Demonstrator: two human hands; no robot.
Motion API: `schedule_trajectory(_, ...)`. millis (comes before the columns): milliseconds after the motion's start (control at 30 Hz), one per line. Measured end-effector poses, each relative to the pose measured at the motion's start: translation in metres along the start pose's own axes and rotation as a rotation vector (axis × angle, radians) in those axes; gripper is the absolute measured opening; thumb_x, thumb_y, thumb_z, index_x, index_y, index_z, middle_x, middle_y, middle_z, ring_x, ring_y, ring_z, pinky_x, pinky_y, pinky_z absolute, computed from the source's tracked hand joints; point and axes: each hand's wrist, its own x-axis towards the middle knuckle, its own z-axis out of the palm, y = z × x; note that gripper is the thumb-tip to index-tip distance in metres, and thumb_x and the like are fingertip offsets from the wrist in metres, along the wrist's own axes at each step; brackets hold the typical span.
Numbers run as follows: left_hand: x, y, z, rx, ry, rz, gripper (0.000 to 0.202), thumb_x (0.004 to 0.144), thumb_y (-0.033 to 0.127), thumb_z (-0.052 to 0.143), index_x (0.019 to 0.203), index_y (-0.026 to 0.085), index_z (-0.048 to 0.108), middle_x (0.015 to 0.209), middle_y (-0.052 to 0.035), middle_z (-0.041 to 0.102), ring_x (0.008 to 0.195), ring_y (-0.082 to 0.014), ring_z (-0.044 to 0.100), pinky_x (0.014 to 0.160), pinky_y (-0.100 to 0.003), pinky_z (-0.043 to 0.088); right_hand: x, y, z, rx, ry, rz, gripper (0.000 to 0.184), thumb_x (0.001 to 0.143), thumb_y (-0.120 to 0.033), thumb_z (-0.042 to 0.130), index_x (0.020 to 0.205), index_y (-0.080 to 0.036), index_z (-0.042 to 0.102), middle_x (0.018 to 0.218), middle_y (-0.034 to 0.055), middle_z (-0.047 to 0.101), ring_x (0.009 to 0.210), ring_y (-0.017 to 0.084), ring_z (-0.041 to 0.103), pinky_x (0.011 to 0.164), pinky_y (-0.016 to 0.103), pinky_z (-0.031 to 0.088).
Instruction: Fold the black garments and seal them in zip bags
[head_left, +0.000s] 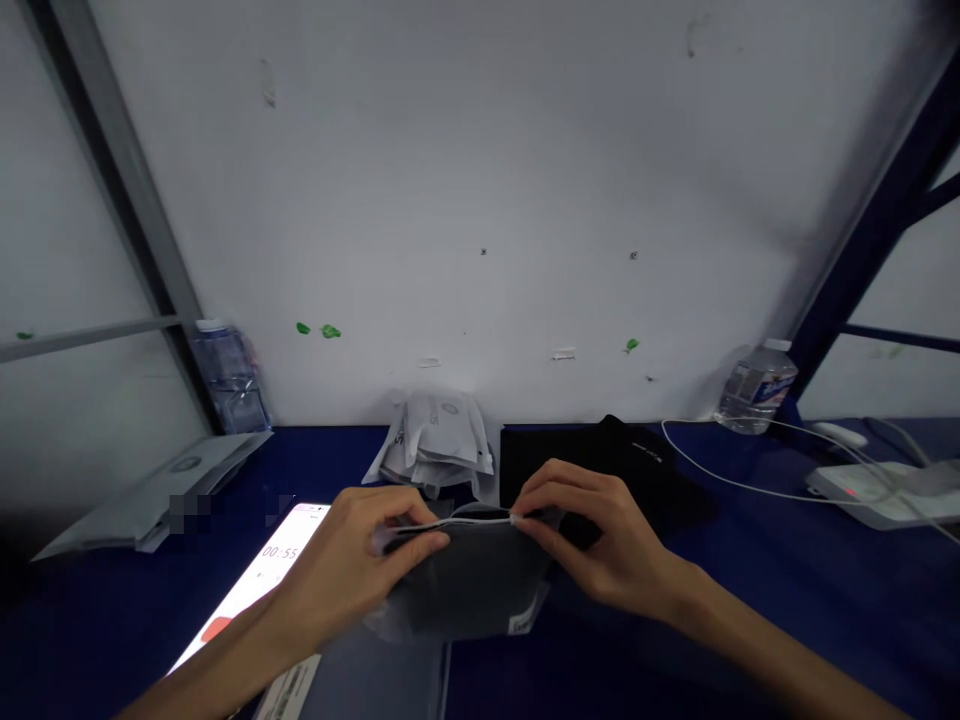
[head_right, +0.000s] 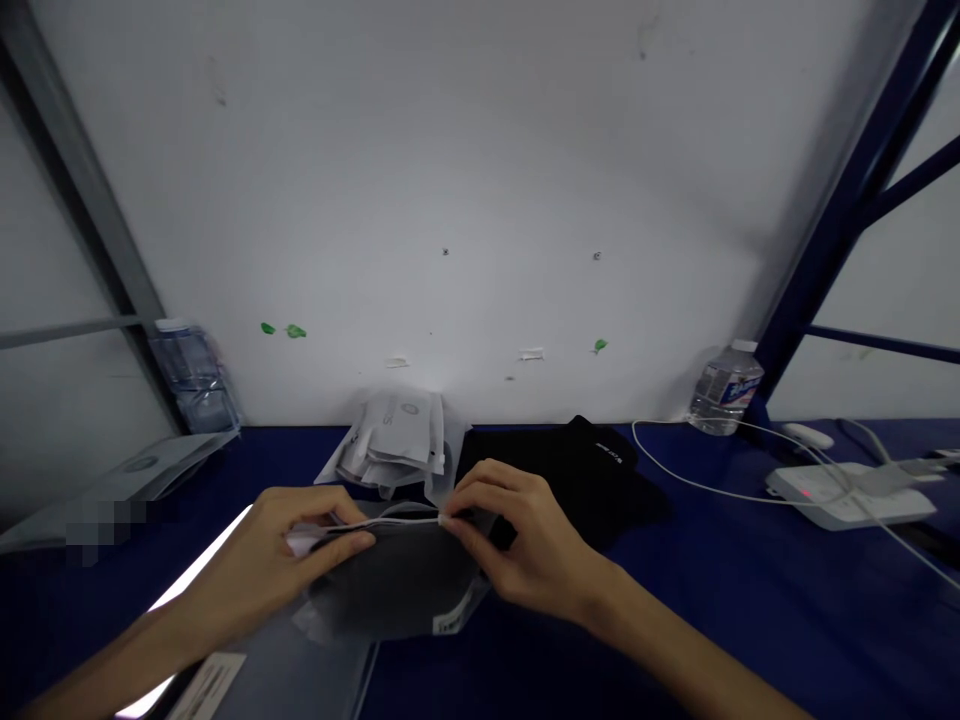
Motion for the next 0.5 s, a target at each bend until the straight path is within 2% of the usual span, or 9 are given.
schedule_trajectory(233,-0.002,0.0,0.001,-0.013,-0.016,-0.011,0.019,0.087,0.033,0.067,0.073,0.021,0.069,0.073,0.0026,0.071,0.068,-0.0148,0.064,0.062,-0.026,0.042,-0.005,0.004,0.001,-0.025,0.015,0.008,0.01,0.09,-0.017,0.066,0.098,-0.019,0.071,0.091,0.0042,0.067,0.078,0.014,0.064,0.066,0.027,0.053)
schedule_trajectory(367,-0.003,-0.001,0.002,-0.02,-0.026,-0.023,0.018,0.086,0.034,0.068,0.074,0.021,0.069,0.073,0.0023,0.071,0.069,-0.0153,0.065,0.061,-0.026,0.042,-0.008,0.007,0.002,-0.05,0.083,0.013,0.013,0.084,-0.021,0.074,0.093,-0.018,0.064,0.081,0.0021,0.066,0.069,0.014,0.062,0.06,0.027,0.052)
schedule_trajectory(500,-0.003,-0.003,0.003,-0.018,-0.032,-0.005,0.019,0.087,0.035,0.067,0.075,0.021,0.068,0.074,0.0021,0.071,0.069,-0.0156,0.065,0.062,-0.027,0.042,-0.011,0.014,0.001,-0.076,0.102,-0.115,0.013,0.084,-0.021,0.075,0.087,-0.019,0.062,0.078,0.0021,0.066,0.067,0.013,0.063,0.058,0.026,0.053)
